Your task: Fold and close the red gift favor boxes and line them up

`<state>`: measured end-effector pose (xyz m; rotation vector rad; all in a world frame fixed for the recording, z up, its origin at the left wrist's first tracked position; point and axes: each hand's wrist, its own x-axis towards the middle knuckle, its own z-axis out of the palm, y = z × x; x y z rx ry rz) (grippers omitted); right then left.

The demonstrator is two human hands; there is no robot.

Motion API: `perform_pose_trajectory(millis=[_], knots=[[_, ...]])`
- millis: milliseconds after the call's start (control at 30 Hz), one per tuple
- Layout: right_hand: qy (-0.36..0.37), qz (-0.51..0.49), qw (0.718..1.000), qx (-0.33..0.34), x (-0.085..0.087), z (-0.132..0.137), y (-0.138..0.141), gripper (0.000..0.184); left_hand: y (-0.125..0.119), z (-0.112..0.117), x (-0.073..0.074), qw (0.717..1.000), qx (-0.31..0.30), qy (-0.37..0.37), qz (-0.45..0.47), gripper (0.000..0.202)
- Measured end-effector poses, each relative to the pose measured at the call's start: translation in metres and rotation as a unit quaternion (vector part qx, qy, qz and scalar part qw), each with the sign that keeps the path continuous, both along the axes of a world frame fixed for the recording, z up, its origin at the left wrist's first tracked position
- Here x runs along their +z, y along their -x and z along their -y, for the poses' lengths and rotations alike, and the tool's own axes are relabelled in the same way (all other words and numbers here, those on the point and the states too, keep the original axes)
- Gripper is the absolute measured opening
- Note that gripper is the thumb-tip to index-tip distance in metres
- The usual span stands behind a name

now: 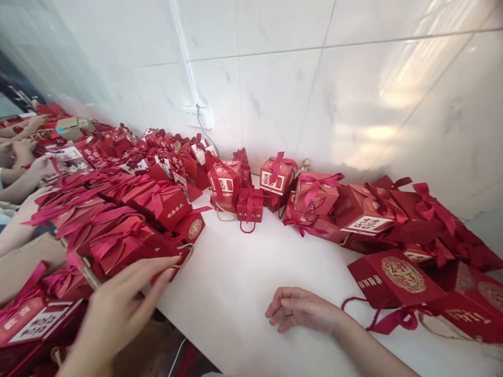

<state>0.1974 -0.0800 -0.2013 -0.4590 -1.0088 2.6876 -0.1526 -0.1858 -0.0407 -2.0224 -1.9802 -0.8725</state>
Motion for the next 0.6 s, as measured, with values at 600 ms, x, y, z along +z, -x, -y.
perform_pose_trajectory(millis=[600], knots=[[-0.303,0.106,0.943,0.088,0.047,-0.023,-0.005,0.034,-0.123,-0.278,-0.095,0.990,-0.119,-0.055,-0.054,0.031]])
